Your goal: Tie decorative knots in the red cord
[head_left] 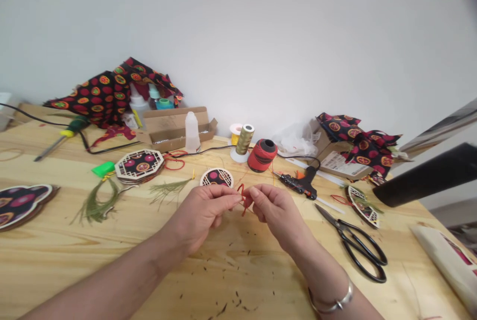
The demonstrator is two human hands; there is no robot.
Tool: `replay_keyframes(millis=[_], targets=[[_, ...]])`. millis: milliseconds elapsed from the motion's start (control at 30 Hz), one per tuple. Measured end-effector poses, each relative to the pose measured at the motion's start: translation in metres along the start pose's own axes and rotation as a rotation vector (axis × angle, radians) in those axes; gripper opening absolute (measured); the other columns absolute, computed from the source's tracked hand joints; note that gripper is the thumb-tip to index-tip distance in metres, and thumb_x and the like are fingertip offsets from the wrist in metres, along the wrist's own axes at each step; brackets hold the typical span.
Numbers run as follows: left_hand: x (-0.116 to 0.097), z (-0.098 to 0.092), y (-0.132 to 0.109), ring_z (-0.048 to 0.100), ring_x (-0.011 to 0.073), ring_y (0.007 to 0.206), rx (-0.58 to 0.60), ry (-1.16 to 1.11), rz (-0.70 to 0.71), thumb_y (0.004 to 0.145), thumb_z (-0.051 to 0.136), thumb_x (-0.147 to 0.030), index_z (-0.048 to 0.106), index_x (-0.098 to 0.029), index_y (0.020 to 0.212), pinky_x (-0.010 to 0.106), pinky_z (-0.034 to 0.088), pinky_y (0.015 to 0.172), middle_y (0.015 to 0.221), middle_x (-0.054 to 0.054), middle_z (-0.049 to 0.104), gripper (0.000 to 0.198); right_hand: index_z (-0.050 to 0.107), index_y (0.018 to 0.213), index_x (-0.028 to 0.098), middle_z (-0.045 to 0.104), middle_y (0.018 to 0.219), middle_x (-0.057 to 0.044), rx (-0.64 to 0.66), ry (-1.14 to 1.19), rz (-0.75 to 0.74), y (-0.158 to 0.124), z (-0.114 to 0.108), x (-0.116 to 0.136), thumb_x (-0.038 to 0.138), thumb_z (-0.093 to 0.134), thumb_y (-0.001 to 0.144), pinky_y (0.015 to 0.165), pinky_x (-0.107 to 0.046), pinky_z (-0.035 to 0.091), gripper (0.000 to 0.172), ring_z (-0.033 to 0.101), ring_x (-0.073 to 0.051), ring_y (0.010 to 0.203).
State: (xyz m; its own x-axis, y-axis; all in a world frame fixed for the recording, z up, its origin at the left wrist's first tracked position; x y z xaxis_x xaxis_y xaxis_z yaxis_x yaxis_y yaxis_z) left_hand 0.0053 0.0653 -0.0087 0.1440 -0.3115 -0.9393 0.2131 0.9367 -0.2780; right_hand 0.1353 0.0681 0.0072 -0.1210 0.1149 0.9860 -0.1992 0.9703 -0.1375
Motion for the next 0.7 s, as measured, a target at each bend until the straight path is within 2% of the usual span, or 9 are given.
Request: replay_keyframes(millis=[100,300,367,500,600,700], targets=[[0.0,-0.003,0.001,0.029,0.0034,0.043,-0.045,0.016,0.02,0.067,0.068,-0.032,0.069,-0.015,0.068,0.019,0.018,0.039,0.06,-0.003,0.053,0.017,0.06,0.065,0.015,0.052,0.059,0.002,-0.029,-0.153,-0.074,0.0,-0.003,0.003,0.036,0.054,0.079,0.051,-0.022,0.032,0.026,0.04,-0.009,0.053],[-0.001,-0.007,0.001,0.029,0.0048,0.042,-0.1,0.024,0.043,0.066,0.067,-0.034,0.067,-0.016,0.067,0.021,0.018,0.04,0.059,-0.003,0.054,0.018,0.058,0.065,0.017,0.048,0.054,0.003,-0.139,-0.34,-0.152,-0.004,-0.007,0.006,0.033,0.054,0.079,0.048,-0.023,0.03,0.022,0.039,-0.01,0.051],[-0.002,-0.007,0.0,0.028,0.0046,0.041,-0.115,0.029,0.043,0.066,0.067,-0.034,0.067,-0.016,0.066,0.022,0.016,0.04,0.058,-0.003,0.055,0.018,0.057,0.067,0.017,0.051,0.056,0.001,-0.207,-0.436,-0.265,-0.009,-0.006,0.013,0.03,0.052,0.082,0.05,-0.024,0.032,0.021,0.042,-0.011,0.052],[-0.004,-0.007,-0.002,0.024,0.0045,0.04,-0.134,0.024,0.057,0.067,0.066,-0.036,0.068,-0.016,0.066,0.022,0.013,0.039,0.056,-0.004,0.056,0.019,0.057,0.071,0.017,0.055,0.064,-0.003,-0.307,-0.665,-0.592,-0.025,0.005,0.028,0.021,0.049,0.084,0.057,-0.026,0.036,0.016,0.048,-0.014,0.06],[-0.004,-0.007,-0.003,0.025,0.0048,0.041,-0.141,0.017,0.051,0.067,0.066,-0.035,0.069,-0.017,0.069,0.021,0.014,0.039,0.056,-0.004,0.057,0.019,0.057,0.077,0.016,0.056,0.068,-0.005,-0.306,-0.833,-0.79,-0.036,0.017,0.032,0.015,0.05,0.084,0.06,-0.028,0.035,0.01,0.048,-0.015,0.064],[-0.003,-0.006,-0.003,0.029,0.0046,0.041,-0.132,0.001,0.028,0.066,0.066,-0.035,0.069,-0.017,0.07,0.02,0.017,0.039,0.062,-0.002,0.063,0.018,0.056,0.078,0.016,0.056,0.068,-0.004,-0.242,-1.033,-0.916,-0.043,0.03,0.029,0.012,0.05,0.083,0.059,-0.03,0.032,0.01,0.045,-0.016,0.063]])
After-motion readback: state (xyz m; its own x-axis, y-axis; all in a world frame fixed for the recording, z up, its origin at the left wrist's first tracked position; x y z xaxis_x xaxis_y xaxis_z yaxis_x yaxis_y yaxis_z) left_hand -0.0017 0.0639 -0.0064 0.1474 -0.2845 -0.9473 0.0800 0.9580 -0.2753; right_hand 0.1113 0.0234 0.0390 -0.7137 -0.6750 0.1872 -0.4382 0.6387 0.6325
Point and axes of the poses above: each hand's wrist, its own y-axis towards the middle knuckle, its own z-axis out of the palm, x = y × z, the point moved 6 cm from there along y, towards the middle knuckle
